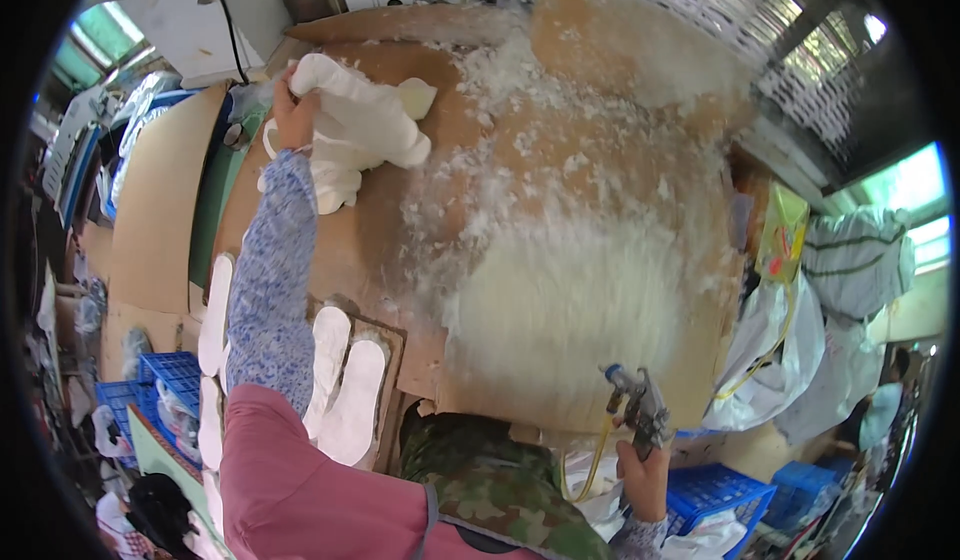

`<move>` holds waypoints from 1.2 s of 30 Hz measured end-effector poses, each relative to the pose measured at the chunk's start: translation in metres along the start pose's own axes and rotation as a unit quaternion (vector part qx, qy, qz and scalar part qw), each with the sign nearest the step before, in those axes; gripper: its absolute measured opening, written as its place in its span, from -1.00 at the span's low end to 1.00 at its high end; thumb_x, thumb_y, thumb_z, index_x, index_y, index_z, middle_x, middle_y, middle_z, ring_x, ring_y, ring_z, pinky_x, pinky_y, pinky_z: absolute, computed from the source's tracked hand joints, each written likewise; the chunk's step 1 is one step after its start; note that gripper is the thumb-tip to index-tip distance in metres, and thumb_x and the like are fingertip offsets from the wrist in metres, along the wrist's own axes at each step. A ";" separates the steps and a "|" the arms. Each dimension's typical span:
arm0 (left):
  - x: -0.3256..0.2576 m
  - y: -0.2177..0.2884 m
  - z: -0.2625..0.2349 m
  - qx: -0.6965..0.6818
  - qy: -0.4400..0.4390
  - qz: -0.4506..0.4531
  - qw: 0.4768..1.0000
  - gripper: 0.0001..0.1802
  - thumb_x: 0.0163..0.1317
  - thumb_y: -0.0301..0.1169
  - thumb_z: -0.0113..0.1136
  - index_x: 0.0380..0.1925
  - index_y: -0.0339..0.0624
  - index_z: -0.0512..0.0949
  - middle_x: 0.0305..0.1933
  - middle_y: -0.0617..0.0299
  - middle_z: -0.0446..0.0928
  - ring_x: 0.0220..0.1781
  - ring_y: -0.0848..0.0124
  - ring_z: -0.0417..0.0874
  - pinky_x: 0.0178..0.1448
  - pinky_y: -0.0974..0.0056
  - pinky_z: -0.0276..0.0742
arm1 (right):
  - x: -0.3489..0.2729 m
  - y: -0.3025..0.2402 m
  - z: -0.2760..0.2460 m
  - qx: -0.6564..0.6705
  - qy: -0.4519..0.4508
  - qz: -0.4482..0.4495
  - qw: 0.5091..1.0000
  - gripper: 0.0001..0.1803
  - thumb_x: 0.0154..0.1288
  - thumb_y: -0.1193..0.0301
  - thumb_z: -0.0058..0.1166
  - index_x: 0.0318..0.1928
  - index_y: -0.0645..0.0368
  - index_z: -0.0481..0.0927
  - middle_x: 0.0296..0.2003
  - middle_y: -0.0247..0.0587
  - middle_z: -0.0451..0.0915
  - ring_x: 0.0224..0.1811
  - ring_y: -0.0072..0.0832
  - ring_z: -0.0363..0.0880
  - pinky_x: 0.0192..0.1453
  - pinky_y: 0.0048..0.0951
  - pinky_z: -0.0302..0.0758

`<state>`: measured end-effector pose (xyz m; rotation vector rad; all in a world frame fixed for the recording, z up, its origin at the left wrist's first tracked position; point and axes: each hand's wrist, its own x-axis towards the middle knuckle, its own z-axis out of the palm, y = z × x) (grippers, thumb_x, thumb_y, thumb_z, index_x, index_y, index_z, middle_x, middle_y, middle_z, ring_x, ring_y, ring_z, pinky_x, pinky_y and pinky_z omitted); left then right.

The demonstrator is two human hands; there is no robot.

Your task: Spraying shoe insoles with a handheld spray gun and arranging them on a workbench.

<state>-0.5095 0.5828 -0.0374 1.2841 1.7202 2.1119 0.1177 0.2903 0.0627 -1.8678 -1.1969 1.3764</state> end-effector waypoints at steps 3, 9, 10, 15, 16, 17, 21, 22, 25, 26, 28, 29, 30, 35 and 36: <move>-0.029 0.117 0.022 -0.119 -0.187 0.037 0.975 -0.44 0.23 -0.61 0.11 0.27 -0.28 0.30 0.21 0.13 0.44 0.23 0.39 0.44 0.32 0.32 0.31 | 0.006 0.008 -0.016 -0.024 0.001 -0.023 0.999 -0.69 0.27 0.58 0.03 0.04 0.27 0.53 -0.60 -0.46 0.44 -0.66 -0.72 0.30 -0.59 -0.58 0.24; -0.044 0.255 -0.001 -0.034 -0.406 -0.047 0.912 -0.37 0.22 -0.55 0.11 0.33 -0.18 0.27 0.29 0.16 0.42 0.27 0.39 0.43 0.35 0.30 0.33 | 0.012 0.009 -0.037 0.004 -0.045 -0.065 0.997 -0.67 0.31 0.57 0.04 0.09 0.27 0.52 -0.65 -0.54 0.33 -0.67 -0.75 0.26 -0.61 -0.58 0.17; -0.038 0.251 0.002 -0.033 -0.416 -0.049 0.908 -0.37 0.22 -0.55 0.11 0.33 -0.18 0.27 0.29 0.16 0.42 0.27 0.39 0.43 0.35 0.30 0.33 | 0.011 0.011 -0.040 0.010 -0.041 -0.057 0.997 -0.67 0.31 0.57 0.04 0.09 0.27 0.52 -0.65 -0.54 0.33 -0.67 -0.75 0.26 -0.61 -0.58 0.17; -0.024 0.173 0.025 0.305 -0.470 -0.017 0.828 -0.43 0.18 -0.56 0.11 0.25 -0.28 0.35 0.18 0.14 0.49 0.18 0.32 0.50 0.24 0.26 0.39 | -0.001 0.035 -0.059 0.047 -0.017 -0.063 0.997 -0.64 0.31 0.60 0.03 0.12 0.27 0.50 -0.64 -0.55 0.35 -0.67 -0.78 0.23 -0.61 -0.60 0.16; -0.026 0.156 0.029 0.388 -0.471 -0.008 0.792 -0.43 0.19 -0.55 0.12 0.25 -0.30 0.35 0.13 0.15 0.51 0.13 0.31 0.52 0.24 0.27 0.39 | -0.005 0.040 -0.063 0.066 -0.007 -0.060 0.996 -0.64 0.31 0.59 0.04 0.12 0.27 0.49 -0.64 -0.54 0.36 -0.67 -0.78 0.23 -0.62 -0.60 0.16; -0.029 0.129 0.023 0.390 -0.474 -0.008 0.790 -0.43 0.19 -0.55 0.12 0.25 -0.30 0.35 0.13 0.15 0.51 0.13 0.31 0.52 0.24 0.27 0.39 | -0.009 0.046 -0.069 0.069 -0.008 -0.057 0.996 -0.64 0.31 0.59 0.04 0.12 0.27 0.49 -0.64 -0.54 0.36 -0.67 -0.78 0.23 -0.62 -0.60 0.16; -0.071 0.089 0.045 0.171 -0.473 0.031 0.864 -0.44 0.26 -0.51 0.08 0.30 -0.31 0.33 0.09 0.18 0.55 0.07 0.37 0.55 0.21 0.32 0.41 | -0.025 0.064 -0.088 0.068 0.043 -0.033 0.996 -0.70 0.29 0.60 0.02 0.04 0.30 0.50 -0.45 -0.41 0.52 -0.66 -0.76 0.26 -0.62 -0.61 0.18; -0.093 0.097 0.066 0.072 -0.476 -0.096 0.871 -0.45 0.28 -0.50 0.08 0.30 -0.32 0.32 0.09 0.19 0.54 0.08 0.40 0.54 0.21 0.34 0.41 | -0.028 0.065 -0.091 0.064 0.069 -0.027 0.995 -0.84 0.31 0.54 0.08 -0.12 0.31 0.57 -0.65 -0.48 0.41 -0.68 -0.74 0.28 -0.62 -0.58 0.17; -0.161 0.156 0.128 0.000 -0.574 -0.164 0.803 -0.50 0.37 -0.39 0.11 0.28 -0.30 0.36 0.10 0.20 0.53 0.08 0.47 0.51 0.19 0.37 0.41 | -0.030 0.067 -0.094 0.097 0.088 -0.039 0.991 -0.92 0.32 0.52 0.09 -0.27 0.30 0.56 -0.68 -0.47 0.41 -0.69 -0.73 0.28 -0.62 -0.57 0.18; -0.184 0.180 0.152 0.059 -0.601 -0.116 0.789 -0.51 0.38 -0.32 0.12 0.25 -0.31 0.39 0.10 0.17 0.53 0.11 0.43 0.51 0.22 0.34 0.41 | -0.029 0.066 -0.094 0.100 0.094 -0.044 0.990 -0.92 0.32 0.52 0.10 -0.29 0.29 0.55 -0.68 -0.46 0.41 -0.69 -0.73 0.29 -0.62 -0.57 0.19; -0.228 0.224 0.185 0.063 -0.630 -0.035 0.773 -0.50 0.39 -0.26 0.13 0.22 -0.33 0.40 0.08 0.11 0.55 0.07 0.36 0.52 0.22 0.30 0.40 | -0.028 0.069 -0.098 0.083 0.075 -0.048 0.992 -0.91 0.33 0.51 0.10 -0.22 0.29 0.53 -0.64 -0.46 0.43 -0.67 -0.73 0.29 -0.61 -0.59 0.19; -0.233 0.234 0.201 0.083 -0.695 -0.012 0.714 -0.53 0.39 -0.24 0.12 0.20 -0.27 0.41 0.04 0.11 0.56 -0.02 0.37 0.51 0.15 0.30 0.40 | -0.030 0.071 -0.095 0.110 0.079 -0.049 0.990 -0.85 0.34 0.50 0.10 -0.13 0.29 0.52 -0.61 -0.46 0.44 -0.66 -0.74 0.29 -0.61 -0.59 0.19; -0.245 0.245 0.213 0.078 -0.698 -0.011 0.712 -0.53 0.39 -0.24 0.12 0.20 -0.27 0.41 0.04 0.11 0.56 -0.02 0.37 0.51 0.15 0.30 0.40 | -0.031 0.074 -0.096 0.139 0.085 -0.046 0.986 -0.78 0.35 0.49 0.11 -0.05 0.30 0.50 -0.58 -0.46 0.45 -0.65 -0.74 0.29 -0.60 -0.60 0.19; -0.262 0.282 0.214 0.017 -0.756 -0.059 0.652 -0.57 0.42 -0.24 0.04 0.20 -0.22 0.39 -0.11 0.10 0.55 -0.09 0.39 0.49 0.05 0.29 0.41 | -0.038 0.076 -0.107 0.139 0.069 -0.034 0.987 -0.70 0.35 0.49 0.09 0.06 0.30 0.49 -0.58 -0.49 0.42 -0.64 -0.75 0.27 -0.60 -0.61 0.18; -0.257 0.282 0.207 0.052 -0.766 -0.072 0.636 -0.56 0.42 -0.25 0.02 0.21 -0.21 0.38 -0.11 0.10 0.55 -0.09 0.38 0.50 0.05 0.28 0.41 | -0.039 0.077 -0.111 0.143 0.073 -0.028 0.987 -0.70 0.35 0.49 0.09 0.06 0.30 0.49 -0.58 -0.49 0.42 -0.64 -0.75 0.27 -0.60 -0.61 0.18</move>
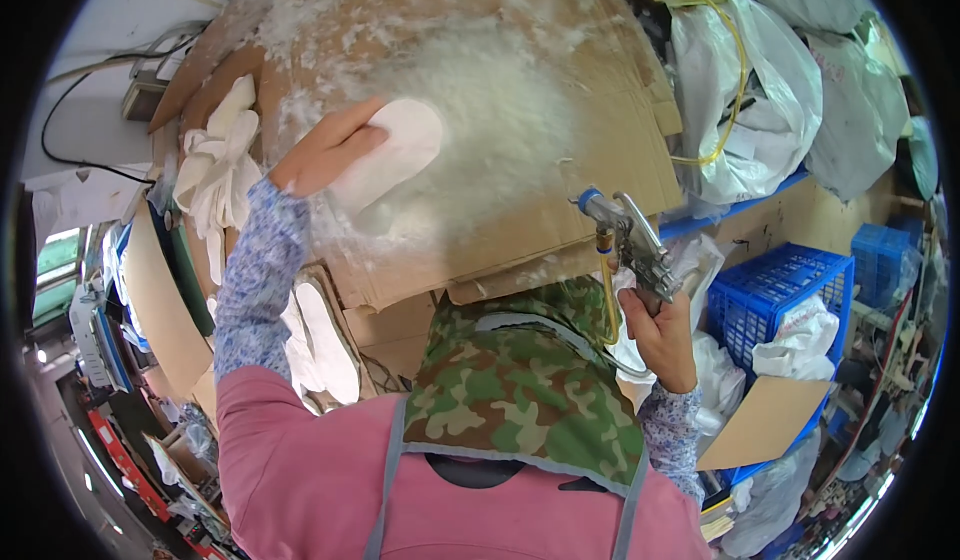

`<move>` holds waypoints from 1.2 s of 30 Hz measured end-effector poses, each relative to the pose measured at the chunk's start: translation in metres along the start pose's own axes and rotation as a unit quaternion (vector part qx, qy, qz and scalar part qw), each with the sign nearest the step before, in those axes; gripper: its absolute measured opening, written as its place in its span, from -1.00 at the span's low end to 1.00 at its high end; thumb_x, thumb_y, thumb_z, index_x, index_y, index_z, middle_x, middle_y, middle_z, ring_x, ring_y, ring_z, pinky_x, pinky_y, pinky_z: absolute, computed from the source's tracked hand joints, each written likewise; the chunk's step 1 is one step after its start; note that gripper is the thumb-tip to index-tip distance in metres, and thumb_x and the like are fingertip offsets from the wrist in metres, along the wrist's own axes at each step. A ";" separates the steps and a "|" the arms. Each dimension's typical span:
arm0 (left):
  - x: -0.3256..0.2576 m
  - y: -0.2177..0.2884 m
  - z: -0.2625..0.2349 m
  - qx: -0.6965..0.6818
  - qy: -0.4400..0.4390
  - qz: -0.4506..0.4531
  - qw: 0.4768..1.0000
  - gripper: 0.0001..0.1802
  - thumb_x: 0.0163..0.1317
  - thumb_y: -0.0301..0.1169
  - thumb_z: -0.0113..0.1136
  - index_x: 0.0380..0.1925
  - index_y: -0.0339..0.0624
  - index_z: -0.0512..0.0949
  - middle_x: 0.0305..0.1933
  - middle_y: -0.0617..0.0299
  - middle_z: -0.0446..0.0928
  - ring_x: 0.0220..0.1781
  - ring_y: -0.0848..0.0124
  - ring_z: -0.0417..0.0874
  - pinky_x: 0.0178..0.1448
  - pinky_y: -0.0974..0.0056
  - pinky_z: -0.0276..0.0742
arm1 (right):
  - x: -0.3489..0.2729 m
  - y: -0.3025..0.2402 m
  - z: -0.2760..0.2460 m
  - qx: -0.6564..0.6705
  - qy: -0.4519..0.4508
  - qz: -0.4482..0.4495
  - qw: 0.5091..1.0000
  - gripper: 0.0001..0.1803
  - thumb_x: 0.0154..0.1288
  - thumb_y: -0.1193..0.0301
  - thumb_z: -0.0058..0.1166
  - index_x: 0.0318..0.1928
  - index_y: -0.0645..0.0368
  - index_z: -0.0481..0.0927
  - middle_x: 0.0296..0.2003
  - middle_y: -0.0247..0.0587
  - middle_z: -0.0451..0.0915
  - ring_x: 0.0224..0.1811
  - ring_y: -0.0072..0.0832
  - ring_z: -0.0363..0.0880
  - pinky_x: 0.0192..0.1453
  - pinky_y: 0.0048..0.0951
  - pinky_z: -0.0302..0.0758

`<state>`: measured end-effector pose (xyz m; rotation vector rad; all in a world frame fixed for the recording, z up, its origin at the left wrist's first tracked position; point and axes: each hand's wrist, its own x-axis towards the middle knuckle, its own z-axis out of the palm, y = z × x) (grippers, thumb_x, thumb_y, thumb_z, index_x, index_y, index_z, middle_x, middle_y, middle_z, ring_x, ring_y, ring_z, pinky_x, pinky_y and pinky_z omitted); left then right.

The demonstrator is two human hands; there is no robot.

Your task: Spraying shoe insoles with a handheld spray gun and arranging them on a workbench.

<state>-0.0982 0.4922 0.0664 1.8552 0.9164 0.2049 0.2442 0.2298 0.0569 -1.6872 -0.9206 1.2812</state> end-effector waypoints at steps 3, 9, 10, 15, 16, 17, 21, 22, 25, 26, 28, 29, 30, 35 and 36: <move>-0.030 -0.032 -0.008 0.040 -0.069 -0.075 0.994 -0.49 0.43 -0.23 0.00 0.29 -0.24 0.32 0.04 0.03 0.56 0.04 0.33 0.54 0.15 0.29 0.40 | 0.002 0.004 -0.010 -0.038 -0.008 0.003 0.999 -0.72 0.35 0.50 0.09 0.03 0.32 0.51 -0.63 -0.50 0.39 -0.66 -0.74 0.26 -0.60 -0.60 0.17; 0.004 -0.031 0.025 0.063 -0.132 -0.213 0.966 -0.38 0.45 -0.17 -0.03 0.38 -0.32 0.20 0.29 -0.05 0.44 0.33 0.19 0.43 0.38 0.23 0.28 | 0.013 0.011 -0.025 -0.040 0.000 -0.004 0.999 -0.81 0.34 0.51 0.07 -0.08 0.31 0.55 -0.66 -0.51 0.36 -0.67 -0.75 0.25 -0.61 -0.56 0.14; 0.020 -0.038 0.039 0.056 -0.105 -0.180 0.976 -0.38 0.44 -0.16 -0.02 0.37 -0.30 0.22 0.28 -0.04 0.45 0.32 0.18 0.43 0.38 0.21 0.29 | 0.014 0.013 -0.026 -0.040 -0.002 -0.003 0.999 -0.81 0.34 0.51 0.07 -0.08 0.31 0.55 -0.66 -0.51 0.36 -0.67 -0.75 0.25 -0.61 -0.56 0.14; 0.102 -0.065 0.097 0.019 -0.030 0.002 0.999 -0.50 0.42 -0.17 -0.02 0.27 -0.15 0.36 0.20 0.01 0.46 0.25 0.11 0.46 0.32 0.12 0.34 | 0.019 0.006 -0.018 -0.002 0.002 -0.012 1.000 -0.89 0.34 0.51 0.07 -0.23 0.32 0.57 -0.69 -0.51 0.35 -0.69 -0.74 0.23 -0.62 -0.56 0.13; 0.108 -0.061 0.104 0.088 0.012 0.044 0.995 -0.51 0.38 -0.25 -0.01 0.28 -0.12 0.35 0.19 0.00 0.44 0.23 0.09 0.44 0.29 0.09 0.34 | 0.020 0.006 -0.018 -0.006 -0.002 -0.012 1.000 -0.89 0.34 0.51 0.07 -0.23 0.32 0.57 -0.69 -0.51 0.35 -0.69 -0.74 0.23 -0.62 -0.56 0.13; 0.107 -0.059 0.106 0.156 0.055 0.084 0.983 -0.51 0.34 -0.34 0.00 0.28 -0.09 0.35 0.19 0.00 0.41 0.22 0.07 0.42 0.26 0.06 0.35 | 0.022 0.009 -0.017 -0.017 -0.018 -0.011 1.000 -0.89 0.35 0.50 0.07 -0.25 0.33 0.56 -0.69 -0.51 0.35 -0.69 -0.74 0.23 -0.62 -0.55 0.13; 0.061 -0.082 0.108 0.212 0.322 0.044 0.922 -0.38 0.15 -0.50 0.08 0.29 -0.11 0.31 0.12 -0.04 0.39 0.18 0.03 0.41 0.26 0.06 0.36 | 0.031 0.001 -0.007 -0.044 -0.060 0.000 0.997 -0.90 0.35 0.51 0.07 -0.24 0.34 0.55 -0.65 -0.53 0.33 -0.64 -0.77 0.20 -0.59 -0.56 0.12; 0.037 -0.096 0.107 0.206 0.353 -0.014 0.913 -0.42 0.18 -0.49 0.08 0.26 -0.14 0.32 0.11 -0.05 0.39 0.11 0.01 0.46 0.18 0.06 0.41 | 0.034 -0.003 -0.002 -0.057 -0.070 0.007 0.996 -0.90 0.35 0.52 0.07 -0.23 0.33 0.55 -0.64 -0.53 0.32 -0.61 -0.77 0.20 -0.57 -0.57 0.12; -0.033 -0.105 0.130 0.136 0.383 -0.207 0.890 -0.55 0.23 -0.44 0.06 0.13 -0.27 0.34 0.02 -0.16 0.42 -0.06 -0.12 0.52 0.00 -0.07 0.46 | 0.048 0.013 0.008 -0.083 -0.124 -0.015 0.989 -0.88 0.33 0.56 0.07 -0.15 0.32 0.54 -0.59 -0.54 0.31 -0.56 -0.77 0.19 -0.52 -0.59 0.13; -0.047 -0.101 0.140 0.133 0.385 -0.214 0.888 -0.55 0.23 -0.44 0.06 0.13 -0.27 0.34 0.02 -0.16 0.42 -0.06 -0.12 0.52 0.00 -0.07 0.46 | 0.049 0.008 0.017 -0.087 -0.131 -0.012 0.987 -0.88 0.33 0.56 0.07 -0.15 0.32 0.54 -0.59 -0.54 0.31 -0.56 -0.77 0.19 -0.52 -0.59 0.13; -0.063 -0.090 0.162 0.048 0.354 -0.263 0.896 -0.55 0.25 -0.42 0.08 0.12 -0.31 0.31 -0.01 -0.22 0.44 -0.10 -0.17 0.55 -0.02 -0.08 0.47 | 0.050 -0.008 0.041 -0.049 -0.150 0.013 0.987 -0.79 0.30 0.59 0.07 -0.05 0.31 0.50 -0.53 -0.53 0.30 -0.52 -0.75 0.18 -0.49 -0.59 0.15; -0.063 -0.091 0.170 0.041 0.360 -0.270 0.892 -0.55 0.25 -0.42 0.08 0.12 -0.31 0.31 -0.01 -0.22 0.44 -0.10 -0.17 0.55 -0.02 -0.08 0.47 | 0.052 -0.004 0.046 -0.085 -0.180 -0.005 0.980 -0.71 0.28 0.61 0.07 0.02 0.30 0.47 -0.49 -0.49 0.33 -0.51 -0.73 0.18 -0.47 -0.58 0.18; -0.062 -0.093 0.179 0.030 0.391 -0.239 0.888 -0.54 0.24 -0.44 0.09 0.13 -0.31 0.29 0.00 -0.26 0.45 -0.07 -0.17 0.55 -0.01 -0.05 0.48 | 0.053 -0.005 0.054 -0.094 -0.188 -0.004 0.978 -0.71 0.28 0.61 0.07 0.02 0.30 0.47 -0.49 -0.49 0.33 -0.51 -0.73 0.18 -0.47 -0.58 0.18; -0.057 -0.106 0.200 -0.098 0.466 -0.209 0.854 -0.49 0.21 -0.53 0.09 0.16 -0.31 0.24 0.02 -0.28 0.46 -0.01 -0.18 0.56 0.01 0.00 0.49 | 0.046 -0.026 0.092 -0.212 -0.260 -0.070 0.940 -0.62 0.26 0.58 0.08 0.10 0.27 0.45 -0.27 -0.04 0.53 -0.24 -0.22 0.51 -0.17 -0.36 0.44; -0.058 -0.107 0.202 -0.118 0.481 -0.195 0.846 -0.49 0.21 -0.55 0.10 0.18 -0.29 0.25 0.02 -0.22 0.47 -0.04 -0.04 0.58 -0.04 0.12 0.49 | 0.044 -0.030 0.099 -0.241 -0.268 -0.074 0.930 -0.59 0.25 0.57 0.07 0.13 0.26 0.43 -0.17 0.08 0.56 -0.13 -0.04 0.57 -0.06 -0.29 0.47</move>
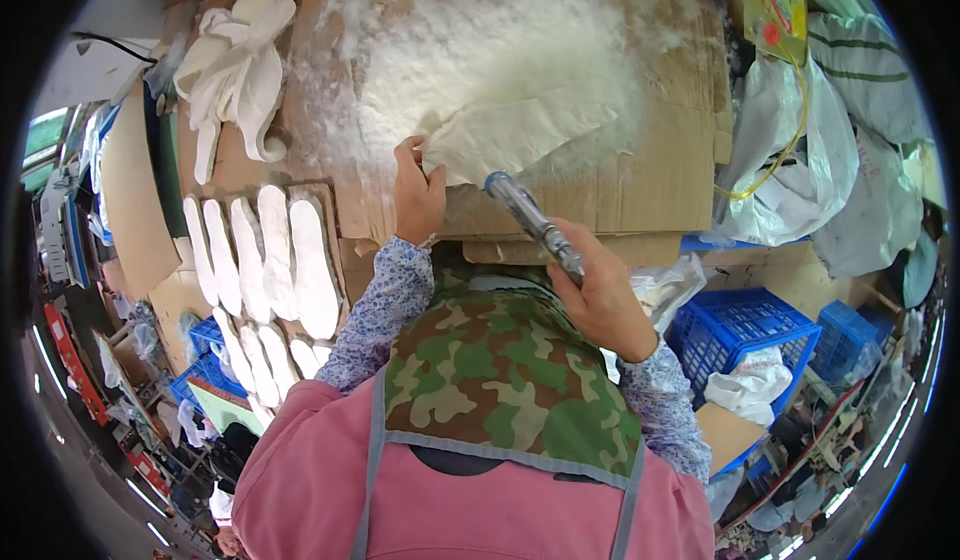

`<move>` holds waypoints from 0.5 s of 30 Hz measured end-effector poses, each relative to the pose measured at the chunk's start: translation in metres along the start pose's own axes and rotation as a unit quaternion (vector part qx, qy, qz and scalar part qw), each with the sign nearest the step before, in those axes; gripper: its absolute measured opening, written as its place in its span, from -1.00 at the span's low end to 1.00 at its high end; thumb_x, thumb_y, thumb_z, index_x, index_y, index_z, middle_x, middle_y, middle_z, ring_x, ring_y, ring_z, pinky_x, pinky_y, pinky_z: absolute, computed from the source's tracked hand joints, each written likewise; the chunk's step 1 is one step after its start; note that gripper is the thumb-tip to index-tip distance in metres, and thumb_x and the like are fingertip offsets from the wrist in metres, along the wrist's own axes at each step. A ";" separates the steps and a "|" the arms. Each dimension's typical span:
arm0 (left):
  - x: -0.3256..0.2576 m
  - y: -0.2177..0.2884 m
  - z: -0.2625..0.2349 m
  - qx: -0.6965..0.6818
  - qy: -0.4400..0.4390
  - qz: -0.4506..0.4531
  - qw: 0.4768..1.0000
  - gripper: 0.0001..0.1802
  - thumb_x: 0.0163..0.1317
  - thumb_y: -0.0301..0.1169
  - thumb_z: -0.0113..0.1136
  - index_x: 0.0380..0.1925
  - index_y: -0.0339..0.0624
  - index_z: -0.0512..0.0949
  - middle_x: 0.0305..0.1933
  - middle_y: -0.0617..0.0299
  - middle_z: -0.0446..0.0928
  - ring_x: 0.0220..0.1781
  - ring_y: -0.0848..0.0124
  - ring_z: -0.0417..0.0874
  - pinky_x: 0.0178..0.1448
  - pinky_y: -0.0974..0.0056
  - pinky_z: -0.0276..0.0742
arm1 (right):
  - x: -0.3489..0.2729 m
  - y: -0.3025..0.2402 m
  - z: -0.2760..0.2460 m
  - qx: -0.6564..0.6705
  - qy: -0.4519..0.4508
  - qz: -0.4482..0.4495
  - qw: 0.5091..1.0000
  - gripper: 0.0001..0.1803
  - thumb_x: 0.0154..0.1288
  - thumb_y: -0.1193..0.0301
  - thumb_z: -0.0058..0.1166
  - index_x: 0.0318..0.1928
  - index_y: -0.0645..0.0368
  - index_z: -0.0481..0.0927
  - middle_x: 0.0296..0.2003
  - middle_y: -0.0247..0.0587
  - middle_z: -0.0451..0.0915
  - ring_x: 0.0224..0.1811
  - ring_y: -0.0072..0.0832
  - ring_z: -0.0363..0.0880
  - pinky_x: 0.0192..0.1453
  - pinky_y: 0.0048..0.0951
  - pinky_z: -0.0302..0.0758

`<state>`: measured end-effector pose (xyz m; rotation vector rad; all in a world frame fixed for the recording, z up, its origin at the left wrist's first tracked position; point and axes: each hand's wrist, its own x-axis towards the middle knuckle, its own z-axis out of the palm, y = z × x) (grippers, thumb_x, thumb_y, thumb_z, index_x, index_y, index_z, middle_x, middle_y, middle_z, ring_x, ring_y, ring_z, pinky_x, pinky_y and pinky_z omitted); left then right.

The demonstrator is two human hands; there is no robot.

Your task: Spraying shoe insoles with a handheld spray gun and arranging them on a workbench.

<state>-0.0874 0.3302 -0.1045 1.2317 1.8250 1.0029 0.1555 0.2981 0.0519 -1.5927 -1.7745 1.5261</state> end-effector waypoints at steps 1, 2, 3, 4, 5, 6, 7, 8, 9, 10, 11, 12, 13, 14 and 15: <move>-0.002 -0.001 0.001 -0.026 0.011 0.003 1.000 -0.48 0.22 -0.57 0.10 0.20 -0.27 0.25 0.01 -0.16 0.47 -0.08 0.10 0.60 -0.09 0.24 0.49 | 0.001 -0.001 0.005 0.011 -0.011 0.009 1.000 -0.55 0.25 0.56 0.06 0.17 0.26 0.40 -0.03 0.15 0.54 0.04 0.08 0.52 0.07 -0.21 0.46; -0.004 -0.001 0.001 -0.031 0.010 0.001 0.999 -0.48 0.22 -0.57 0.10 0.20 -0.27 0.25 0.01 -0.16 0.47 -0.08 0.10 0.60 -0.09 0.24 0.49 | 0.002 -0.004 0.007 0.006 -0.011 0.012 1.000 -0.55 0.25 0.56 0.06 0.17 0.26 0.40 -0.03 0.15 0.54 0.04 0.08 0.52 0.07 -0.21 0.46; -0.006 0.000 0.000 -0.025 0.015 0.010 1.000 -0.46 0.21 -0.57 0.11 0.22 -0.22 0.27 0.12 -0.14 0.39 0.04 0.09 0.53 0.01 0.19 0.45 | 0.004 -0.006 0.011 -0.014 -0.015 -0.013 1.000 -0.53 0.25 0.55 0.06 0.19 0.26 0.38 -0.02 0.14 0.53 0.04 0.07 0.52 0.08 -0.20 0.45; -0.008 0.002 -0.001 -0.018 0.020 0.019 0.999 -0.43 0.20 -0.57 0.13 0.24 -0.18 0.29 0.22 -0.12 0.32 0.16 0.08 0.46 0.12 0.15 0.41 | 0.005 -0.007 0.013 -0.033 -0.019 -0.039 0.999 -0.52 0.26 0.55 0.05 0.20 0.27 0.36 -0.01 0.13 0.53 0.05 0.06 0.51 0.10 -0.19 0.44; -0.010 0.006 -0.002 -0.022 0.017 0.017 0.999 -0.43 0.20 -0.57 0.13 0.24 -0.18 0.29 0.22 -0.12 0.32 0.16 0.08 0.46 0.12 0.15 0.41 | 0.005 -0.008 0.015 -0.037 -0.024 -0.037 0.998 -0.51 0.26 0.55 0.05 0.21 0.27 0.35 0.01 0.13 0.52 0.07 0.06 0.49 0.12 -0.19 0.42; -0.013 0.011 -0.005 0.113 0.030 0.082 0.990 -0.42 0.18 -0.57 0.15 0.25 -0.12 0.33 0.30 -0.08 0.23 0.27 0.05 0.34 0.24 0.06 0.29 | 0.004 -0.009 0.016 -0.040 -0.024 -0.035 0.998 -0.51 0.26 0.55 0.05 0.21 0.27 0.35 0.01 0.13 0.52 0.07 0.06 0.49 0.12 -0.19 0.42; -0.015 0.013 -0.005 0.247 0.043 0.146 0.957 -0.40 0.16 -0.56 0.17 0.25 -0.06 0.36 0.38 -0.05 0.14 0.38 0.02 0.23 0.36 -0.03 0.17 | 0.003 -0.009 0.017 -0.046 -0.017 -0.030 0.998 -0.52 0.26 0.56 0.05 0.21 0.28 0.35 0.01 0.14 0.52 0.07 0.06 0.49 0.12 -0.19 0.42; -0.014 0.012 -0.003 0.244 0.041 0.147 0.958 -0.40 0.16 -0.56 0.17 0.25 -0.06 0.36 0.38 -0.05 0.14 0.38 0.02 0.23 0.36 -0.03 0.17 | 0.003 -0.009 0.018 -0.053 -0.010 -0.025 0.998 -0.52 0.26 0.56 0.05 0.20 0.28 0.35 0.01 0.14 0.52 0.07 0.07 0.49 0.12 -0.20 0.42; -0.013 0.011 -0.001 0.244 0.028 0.174 0.954 -0.40 0.17 -0.50 0.19 0.26 -0.02 0.38 0.42 -0.02 0.10 0.44 -0.01 0.12 0.41 -0.13 0.02 | 0.002 -0.008 0.019 -0.055 -0.010 -0.025 0.998 -0.52 0.26 0.56 0.05 0.20 0.28 0.35 0.01 0.14 0.52 0.07 0.07 0.49 0.12 -0.20 0.42; -0.012 0.009 0.001 0.244 0.015 0.201 0.949 -0.40 0.18 -0.45 0.20 0.27 0.03 0.39 0.46 0.01 0.07 0.50 -0.04 0.01 0.46 -0.23 -0.13 | 0.002 -0.005 0.020 -0.033 0.001 -0.008 0.999 -0.52 0.26 0.56 0.05 0.20 0.27 0.35 -0.01 0.15 0.52 0.06 0.08 0.50 0.11 -0.20 0.43; -0.012 0.006 0.003 0.242 0.015 0.200 0.949 -0.40 0.18 -0.45 0.20 0.27 0.03 0.39 0.46 0.01 0.07 0.50 -0.04 0.01 0.46 -0.23 -0.13 | 0.002 -0.003 0.021 -0.011 0.013 0.008 1.000 -0.52 0.26 0.57 0.05 0.20 0.27 0.35 -0.02 0.16 0.52 0.04 0.08 0.50 0.10 -0.21 0.43; -0.011 0.001 0.006 0.250 0.010 0.189 0.950 -0.39 0.21 -0.38 0.18 0.30 0.04 0.36 0.49 -0.01 0.01 0.53 -0.06 -0.05 0.47 -0.26 -0.18 | 0.003 -0.004 0.020 -0.012 0.013 0.009 1.000 -0.52 0.26 0.57 0.05 0.20 0.27 0.35 -0.02 0.16 0.52 0.04 0.08 0.50 0.10 -0.21 0.43; -0.011 -0.003 0.008 0.258 0.004 0.178 0.950 -0.38 0.24 -0.32 0.16 0.34 0.04 0.33 0.52 -0.03 -0.04 0.55 -0.08 -0.10 0.48 -0.29 -0.22 | 0.003 -0.007 0.019 -0.017 0.011 0.012 1.000 -0.53 0.26 0.57 0.05 0.19 0.27 0.36 -0.04 0.16 0.53 0.02 0.08 0.51 0.08 -0.20 0.44; -0.011 -0.008 0.010 0.257 0.004 0.177 0.950 -0.38 0.24 -0.32 0.16 0.34 0.04 0.33 0.52 -0.03 -0.04 0.55 -0.08 -0.10 0.48 -0.29 -0.22 | 0.003 -0.008 0.019 -0.022 0.009 0.014 1.000 -0.54 0.26 0.57 0.05 0.19 0.27 0.36 -0.07 0.16 0.54 0.00 0.09 0.52 0.06 -0.20 0.44; -0.010 -0.010 0.010 0.259 -0.001 0.183 0.948 -0.35 0.26 -0.27 0.15 0.37 0.01 0.29 0.54 -0.04 -0.07 0.56 -0.08 -0.13 0.48 -0.31 -0.26 | 0.002 -0.007 0.020 -0.023 0.011 0.016 1.000 -0.54 0.26 0.57 0.05 0.19 0.27 0.36 -0.07 0.16 0.54 0.00 0.09 0.52 0.06 -0.20 0.44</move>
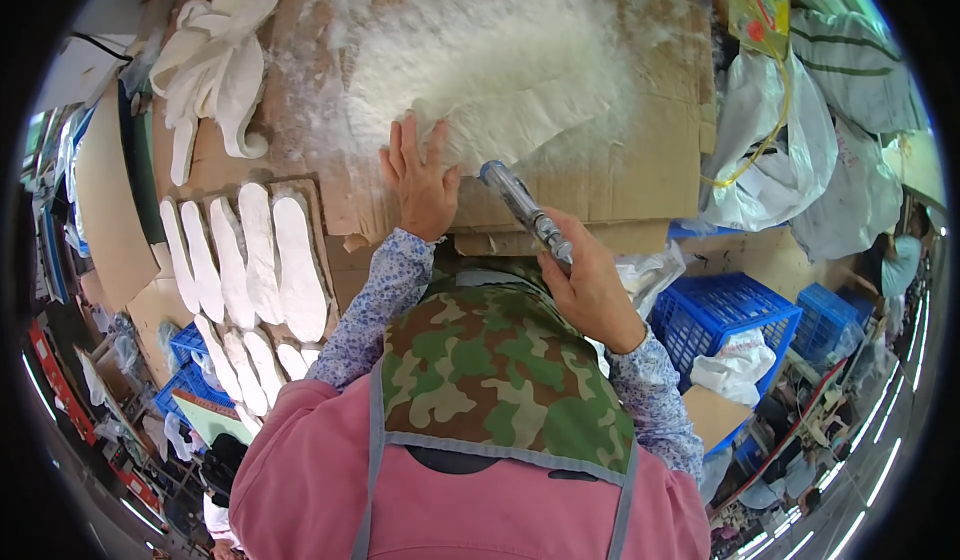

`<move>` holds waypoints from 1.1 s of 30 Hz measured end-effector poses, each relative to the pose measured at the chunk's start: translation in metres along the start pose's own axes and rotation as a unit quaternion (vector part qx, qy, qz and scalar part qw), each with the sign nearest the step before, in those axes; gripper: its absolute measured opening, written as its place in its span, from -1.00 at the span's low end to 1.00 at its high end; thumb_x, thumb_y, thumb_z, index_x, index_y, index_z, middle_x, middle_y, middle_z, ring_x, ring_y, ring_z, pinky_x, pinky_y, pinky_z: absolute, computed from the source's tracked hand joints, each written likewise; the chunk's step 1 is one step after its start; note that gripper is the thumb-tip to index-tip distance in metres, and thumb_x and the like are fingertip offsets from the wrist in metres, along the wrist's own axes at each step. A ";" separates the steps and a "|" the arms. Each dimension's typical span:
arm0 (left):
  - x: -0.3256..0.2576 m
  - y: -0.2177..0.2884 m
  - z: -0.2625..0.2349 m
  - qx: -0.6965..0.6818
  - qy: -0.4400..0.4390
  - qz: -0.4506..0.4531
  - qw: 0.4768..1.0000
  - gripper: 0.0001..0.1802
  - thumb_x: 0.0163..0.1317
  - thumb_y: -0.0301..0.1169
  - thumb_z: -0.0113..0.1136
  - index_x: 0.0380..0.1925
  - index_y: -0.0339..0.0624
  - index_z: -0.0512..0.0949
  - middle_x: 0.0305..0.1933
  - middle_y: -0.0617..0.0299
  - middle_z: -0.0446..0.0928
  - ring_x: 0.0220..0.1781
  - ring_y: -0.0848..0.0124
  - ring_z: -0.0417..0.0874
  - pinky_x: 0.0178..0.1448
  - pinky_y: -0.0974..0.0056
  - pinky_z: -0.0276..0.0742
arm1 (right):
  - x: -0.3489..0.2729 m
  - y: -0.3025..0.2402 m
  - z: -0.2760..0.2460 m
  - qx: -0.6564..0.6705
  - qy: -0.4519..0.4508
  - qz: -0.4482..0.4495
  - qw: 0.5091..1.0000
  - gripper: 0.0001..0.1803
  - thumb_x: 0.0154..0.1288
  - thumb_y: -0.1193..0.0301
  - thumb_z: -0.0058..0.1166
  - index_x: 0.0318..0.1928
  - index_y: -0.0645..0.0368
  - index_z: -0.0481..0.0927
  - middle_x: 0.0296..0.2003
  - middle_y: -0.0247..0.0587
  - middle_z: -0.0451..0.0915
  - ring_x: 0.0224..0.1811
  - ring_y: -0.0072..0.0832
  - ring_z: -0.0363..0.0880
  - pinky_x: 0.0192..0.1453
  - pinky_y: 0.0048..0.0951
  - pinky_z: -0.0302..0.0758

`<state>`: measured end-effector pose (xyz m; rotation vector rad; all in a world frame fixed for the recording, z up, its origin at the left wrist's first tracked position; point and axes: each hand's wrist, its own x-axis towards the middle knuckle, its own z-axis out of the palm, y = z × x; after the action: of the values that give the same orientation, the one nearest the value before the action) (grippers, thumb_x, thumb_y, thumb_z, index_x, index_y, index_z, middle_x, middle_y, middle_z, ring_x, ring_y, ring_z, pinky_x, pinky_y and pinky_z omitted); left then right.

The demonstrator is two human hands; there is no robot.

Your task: Spraying shoe insoles with a handheld spray gun and arranging them on a workbench.

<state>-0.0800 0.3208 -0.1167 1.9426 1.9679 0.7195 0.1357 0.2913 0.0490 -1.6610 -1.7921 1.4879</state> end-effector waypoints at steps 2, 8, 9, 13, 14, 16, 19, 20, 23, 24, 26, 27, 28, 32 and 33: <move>-0.001 -0.003 0.003 0.000 -0.005 0.008 1.000 -0.32 0.28 -0.22 0.13 0.40 -0.02 0.24 0.55 -0.04 -0.11 0.57 -0.09 -0.16 0.48 -0.33 -0.30 | -0.003 0.002 0.004 0.007 0.008 -0.008 1.000 -0.55 0.25 0.57 0.04 0.16 0.27 0.37 -0.11 0.17 0.55 -0.04 0.09 0.52 0.04 -0.19 0.45; -0.001 -0.005 0.004 -0.009 -0.008 0.006 1.000 -0.25 0.28 -0.19 0.13 0.42 -0.18 0.15 0.56 -0.07 -0.15 0.58 -0.10 -0.21 0.49 -0.33 -0.35 | -0.004 -0.007 0.004 0.004 -0.007 -0.007 1.000 -0.57 0.25 0.58 0.04 0.15 0.27 0.38 -0.12 0.16 0.55 -0.05 0.10 0.53 0.02 -0.17 0.45; 0.000 -0.004 0.004 -0.009 -0.009 0.005 1.000 -0.24 0.28 -0.19 0.13 0.42 -0.20 0.14 0.56 -0.07 -0.15 0.58 -0.10 -0.21 0.49 -0.33 -0.36 | -0.005 -0.006 0.005 0.004 -0.006 -0.006 1.000 -0.57 0.25 0.58 0.04 0.15 0.27 0.38 -0.12 0.16 0.55 -0.05 0.10 0.53 0.02 -0.17 0.45; -0.003 -0.005 0.004 -0.024 0.001 -0.002 1.000 -0.20 0.28 -0.18 0.13 0.43 -0.25 0.09 0.56 -0.09 -0.15 0.58 -0.09 -0.20 0.50 -0.31 -0.37 | -0.007 -0.003 0.000 -0.012 0.011 -0.024 1.000 -0.63 0.30 0.58 0.04 0.12 0.28 0.40 -0.21 0.01 0.60 -0.18 -0.18 0.57 -0.05 -0.34 0.47; -0.004 -0.006 0.006 -0.024 0.001 -0.002 1.000 -0.20 0.28 -0.18 0.13 0.43 -0.25 0.09 0.56 -0.09 -0.15 0.58 -0.09 -0.20 0.50 -0.31 -0.37 | -0.007 -0.003 -0.002 -0.008 -0.002 -0.010 1.000 -0.59 0.28 0.58 0.03 0.15 0.26 0.37 -0.16 0.08 0.58 -0.10 0.01 0.58 -0.02 -0.24 0.48; -0.007 -0.008 0.007 -0.021 0.010 -0.002 1.000 -0.17 0.28 -0.18 0.13 0.44 -0.30 0.04 0.56 -0.11 -0.15 0.58 -0.09 -0.20 0.50 -0.30 -0.36 | -0.008 0.001 -0.003 0.007 0.015 -0.016 1.000 -0.59 0.29 0.58 0.03 0.15 0.26 0.37 -0.17 0.06 0.59 -0.13 -0.05 0.59 -0.05 -0.28 0.48; -0.008 -0.007 0.008 -0.016 0.011 0.001 1.000 -0.16 0.29 -0.17 0.13 0.44 -0.30 0.02 0.55 -0.11 -0.14 0.58 -0.09 -0.19 0.50 -0.30 -0.36 | -0.009 0.014 -0.004 0.037 0.054 -0.028 0.997 -0.60 0.30 0.59 0.02 0.15 0.27 0.37 -0.20 0.01 0.61 -0.21 -0.15 0.60 -0.11 -0.34 0.49; -0.008 -0.007 0.008 -0.017 0.011 0.003 1.000 -0.16 0.29 -0.17 0.13 0.44 -0.30 0.02 0.55 -0.11 -0.14 0.58 -0.09 -0.19 0.50 -0.30 -0.36 | -0.010 0.018 -0.005 0.051 0.075 -0.035 0.995 -0.60 0.30 0.60 0.01 0.15 0.27 0.37 -0.22 -0.01 0.61 -0.24 -0.20 0.59 -0.13 -0.36 0.49; -0.008 -0.006 0.008 -0.016 0.013 -0.001 1.000 -0.16 0.28 -0.18 0.14 0.44 -0.31 0.03 0.56 -0.12 -0.14 0.58 -0.08 -0.19 0.50 -0.29 -0.36 | -0.010 0.009 -0.012 0.057 0.091 -0.014 0.994 -0.63 0.30 0.59 0.02 0.12 0.29 0.40 -0.26 -0.04 0.61 -0.30 -0.26 0.55 -0.15 -0.39 0.47; -0.008 -0.005 0.006 -0.019 0.014 -0.003 1.000 -0.15 0.28 -0.20 0.15 0.44 -0.31 0.02 0.56 -0.11 -0.14 0.58 -0.08 -0.19 0.50 -0.29 -0.36 | -0.011 0.006 -0.015 0.058 0.093 -0.013 0.994 -0.63 0.30 0.59 0.02 0.12 0.29 0.40 -0.26 -0.04 0.61 -0.30 -0.26 0.55 -0.15 -0.39 0.47; -0.007 0.000 0.004 -0.022 0.015 -0.003 1.000 -0.15 0.27 -0.22 0.16 0.44 -0.31 0.01 0.56 -0.11 -0.14 0.59 -0.07 -0.19 0.50 -0.29 -0.36 | -0.013 0.002 -0.021 -0.001 0.094 0.000 0.996 -0.66 0.28 0.58 0.04 0.08 0.31 0.43 -0.30 -0.03 0.59 -0.34 -0.24 0.51 -0.17 -0.39 0.46; -0.005 0.006 -0.001 -0.034 0.019 -0.003 0.999 -0.18 0.25 -0.26 0.16 0.44 -0.25 0.05 0.56 -0.11 -0.14 0.59 -0.08 -0.19 0.50 -0.29 -0.37 | -0.014 0.004 -0.022 -0.001 0.098 0.001 0.995 -0.66 0.28 0.58 0.04 0.08 0.31 0.43 -0.30 -0.03 0.59 -0.34 -0.24 0.51 -0.17 -0.39 0.46; -0.003 0.012 -0.005 -0.047 0.022 -0.002 0.999 -0.20 0.24 -0.30 0.17 0.44 -0.19 0.09 0.56 -0.10 -0.13 0.59 -0.09 -0.19 0.50 -0.30 -0.38 | -0.015 0.008 -0.025 -0.013 0.097 0.003 0.995 -0.66 0.27 0.57 0.05 0.07 0.31 0.44 -0.31 -0.01 0.58 -0.35 -0.22 0.50 -0.18 -0.37 0.46; 0.010 0.042 -0.014 -0.033 -0.025 0.037 0.998 -0.31 0.19 -0.38 0.17 0.37 0.03 0.29 0.56 -0.08 -0.11 0.59 -0.09 -0.21 0.49 -0.34 -0.42 | -0.015 0.007 -0.029 -0.030 0.100 0.016 0.994 -0.65 0.25 0.56 0.07 0.05 0.32 0.45 -0.33 0.05 0.54 -0.36 -0.13 0.48 -0.18 -0.33 0.45; 0.014 0.048 -0.011 -0.024 -0.039 0.064 0.997 -0.39 0.18 -0.41 0.16 0.30 0.10 0.39 0.56 -0.08 -0.10 0.59 -0.09 -0.23 0.48 -0.36 -0.43 | -0.015 0.007 -0.029 -0.030 0.101 0.016 0.994 -0.65 0.25 0.56 0.07 0.05 0.32 0.45 -0.33 0.05 0.54 -0.36 -0.13 0.48 -0.18 -0.33 0.45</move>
<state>-0.0460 0.3313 -0.0798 2.0514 1.7777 0.7031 0.1668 0.2910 0.0621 -1.8050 -1.7240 1.2380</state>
